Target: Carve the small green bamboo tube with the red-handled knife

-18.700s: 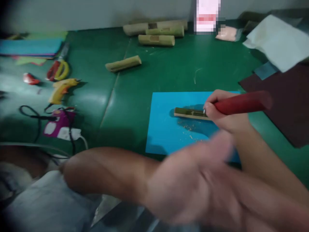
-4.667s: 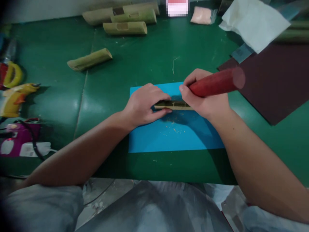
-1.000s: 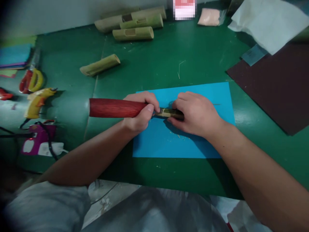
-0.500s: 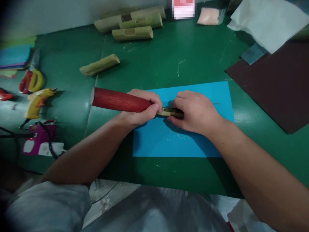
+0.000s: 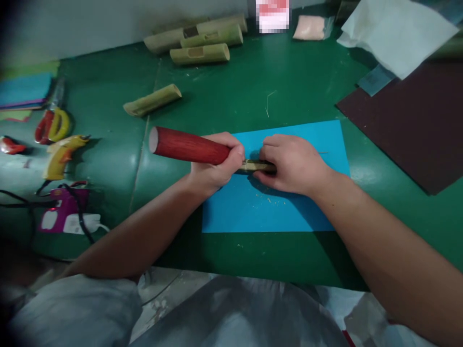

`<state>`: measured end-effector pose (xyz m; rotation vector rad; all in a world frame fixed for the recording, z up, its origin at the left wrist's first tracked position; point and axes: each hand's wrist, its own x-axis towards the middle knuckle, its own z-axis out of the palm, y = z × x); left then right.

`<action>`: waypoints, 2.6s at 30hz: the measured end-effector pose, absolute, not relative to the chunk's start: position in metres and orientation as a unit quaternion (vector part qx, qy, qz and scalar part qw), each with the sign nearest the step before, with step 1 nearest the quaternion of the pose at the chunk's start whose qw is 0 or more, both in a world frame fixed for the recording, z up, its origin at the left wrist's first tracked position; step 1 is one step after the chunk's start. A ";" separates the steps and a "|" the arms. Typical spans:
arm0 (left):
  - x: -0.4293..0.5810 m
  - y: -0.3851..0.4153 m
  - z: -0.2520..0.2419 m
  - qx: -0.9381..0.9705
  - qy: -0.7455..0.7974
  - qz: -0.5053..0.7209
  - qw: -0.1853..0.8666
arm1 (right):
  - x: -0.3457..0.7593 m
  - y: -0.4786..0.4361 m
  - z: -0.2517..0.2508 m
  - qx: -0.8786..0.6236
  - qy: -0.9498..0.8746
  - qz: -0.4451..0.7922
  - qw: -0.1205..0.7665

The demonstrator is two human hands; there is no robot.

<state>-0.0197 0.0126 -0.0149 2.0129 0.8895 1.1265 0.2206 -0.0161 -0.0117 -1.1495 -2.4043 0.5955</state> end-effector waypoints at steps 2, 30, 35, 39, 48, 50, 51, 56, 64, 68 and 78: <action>-0.019 0.013 -0.016 0.764 0.357 0.438 0.312 | 0.222 -0.017 -0.012 -0.408 -0.862 0.213 0.210; -0.025 0.012 -0.011 0.786 0.280 0.402 0.377 | 0.222 -0.016 -0.003 -0.420 -0.864 0.221 0.168; -0.019 0.013 -0.013 0.764 0.327 0.422 0.362 | 0.224 -0.015 -0.004 -0.417 -0.866 0.221 0.165; -0.019 0.014 -0.014 0.758 0.327 0.423 0.375 | 0.224 -0.017 -0.004 -0.424 -0.862 0.219 0.172; -0.027 0.011 -0.004 0.778 0.319 0.366 0.399 | 0.223 -0.016 -0.001 -0.425 -0.861 0.228 0.164; -0.027 0.013 -0.003 0.789 0.308 0.356 0.394 | 0.223 -0.016 -0.001 -0.424 -0.859 0.232 0.167; -0.027 0.014 -0.003 0.794 0.304 0.351 0.393 | 0.223 -0.017 -0.001 -0.422 -0.859 0.234 0.169; -0.027 0.014 -0.009 0.786 0.296 0.372 0.395 | 0.224 -0.015 -0.001 -0.418 -0.866 0.221 0.162; -0.022 0.007 0.008 0.783 0.380 0.335 0.362 | 0.224 -0.018 0.004 -0.435 -0.875 0.154 0.142; -0.014 0.012 -0.001 0.759 0.394 0.365 0.368 | 0.218 -0.022 -0.003 -0.459 -0.861 0.142 0.167; -0.003 0.014 -0.018 0.710 0.466 0.397 0.348 | 0.203 -0.026 -0.014 -0.476 -0.850 0.125 0.190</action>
